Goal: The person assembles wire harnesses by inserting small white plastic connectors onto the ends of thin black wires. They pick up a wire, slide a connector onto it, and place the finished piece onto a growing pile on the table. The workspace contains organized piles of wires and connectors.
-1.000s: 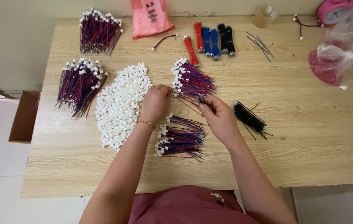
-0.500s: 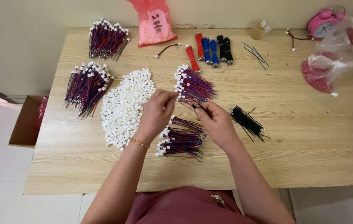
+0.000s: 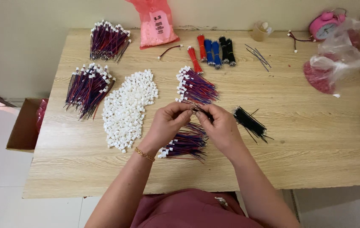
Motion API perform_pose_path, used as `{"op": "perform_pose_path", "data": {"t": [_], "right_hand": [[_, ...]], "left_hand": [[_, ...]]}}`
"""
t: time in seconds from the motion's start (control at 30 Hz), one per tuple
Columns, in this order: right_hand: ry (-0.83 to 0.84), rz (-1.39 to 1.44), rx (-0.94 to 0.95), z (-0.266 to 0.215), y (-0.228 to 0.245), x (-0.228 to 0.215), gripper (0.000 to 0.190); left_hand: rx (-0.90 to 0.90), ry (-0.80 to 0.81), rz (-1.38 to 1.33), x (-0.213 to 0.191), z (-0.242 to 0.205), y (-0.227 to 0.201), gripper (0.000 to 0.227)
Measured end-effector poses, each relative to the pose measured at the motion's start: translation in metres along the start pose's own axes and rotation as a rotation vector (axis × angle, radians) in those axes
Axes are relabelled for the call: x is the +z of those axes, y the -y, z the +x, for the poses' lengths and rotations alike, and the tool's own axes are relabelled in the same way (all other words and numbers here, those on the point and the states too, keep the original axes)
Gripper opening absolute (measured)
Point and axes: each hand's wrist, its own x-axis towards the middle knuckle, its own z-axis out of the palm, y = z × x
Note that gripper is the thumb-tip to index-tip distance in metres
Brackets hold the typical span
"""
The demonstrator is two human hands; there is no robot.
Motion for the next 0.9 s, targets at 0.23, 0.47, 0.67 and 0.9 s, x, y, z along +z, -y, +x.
{"op": "perform_pose_path", "data": {"t": [0.23,0.47,0.67,0.9], "right_hand": [[-0.011,-0.032,-0.076,0.003,0.0,0.004,0.011],[-0.033,0.06,-0.019,0.001,0.006,0.004,0.009],[-0.058,-0.004,-0.078,0.002,0.003,0.001,0.009],[-0.043,-0.03,-0.122,0.002,-0.003,0.004,0.009]], "left_hand": [[-0.07,-0.03,-0.096,0.001,0.0,0.012,0.02],[-0.091,-0.045,-0.121,0.002,-0.005,0.004,0.019],[-0.074,-0.052,-0.125,-0.004,-0.001,0.021,0.021],[-0.072,-0.055,-0.232,-0.007,-0.003,0.023,0.017]]}}
